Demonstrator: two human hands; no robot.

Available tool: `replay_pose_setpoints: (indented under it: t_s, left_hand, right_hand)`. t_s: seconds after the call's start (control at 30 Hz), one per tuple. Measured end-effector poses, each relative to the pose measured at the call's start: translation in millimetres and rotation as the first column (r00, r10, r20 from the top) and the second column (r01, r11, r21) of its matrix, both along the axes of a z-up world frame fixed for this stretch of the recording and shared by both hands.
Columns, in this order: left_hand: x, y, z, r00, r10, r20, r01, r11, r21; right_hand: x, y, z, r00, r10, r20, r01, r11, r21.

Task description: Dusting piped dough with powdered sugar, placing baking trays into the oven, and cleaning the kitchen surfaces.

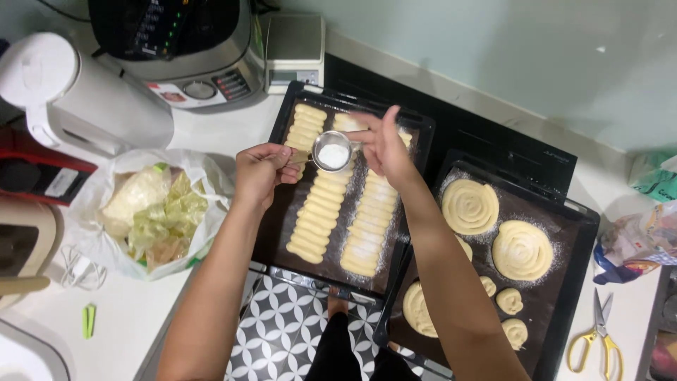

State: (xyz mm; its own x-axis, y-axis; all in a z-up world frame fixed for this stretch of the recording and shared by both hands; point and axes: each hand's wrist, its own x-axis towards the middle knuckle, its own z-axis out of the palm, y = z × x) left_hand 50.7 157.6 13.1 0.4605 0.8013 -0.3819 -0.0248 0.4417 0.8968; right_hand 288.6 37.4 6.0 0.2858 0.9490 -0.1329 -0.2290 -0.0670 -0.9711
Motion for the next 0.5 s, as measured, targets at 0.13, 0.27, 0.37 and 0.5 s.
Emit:
replay_pose_setpoints:
  t_s: [0.13,0.27,0.37,0.5]
  left_hand:
    - [-24,-18,6,0.999,0.023,-0.034,-0.022,1.0,0.004]
    - [-50,-35,12,0.999,0.024,-0.049,-0.023,1.0,0.012]
    - [-67,-46,18,0.992,0.049,-0.118,-0.048,0.999,0.014]
    - [-90,-65,19,0.992,0.061,-0.114,-0.06,0.998,0.012]
  right_hand:
    - [-22,-15,8,0.997,0.07,0.031,-0.068,0.996,-0.053]
    - [-44,-28,12,0.94,0.073,0.334,-0.035,0.992,-0.119]
    - [-62,-34,27,0.979,0.193,0.061,-0.191,0.981,-0.035]
    - [-84,-47,29,0.915,0.133,0.38,-0.084,0.986,-0.145]
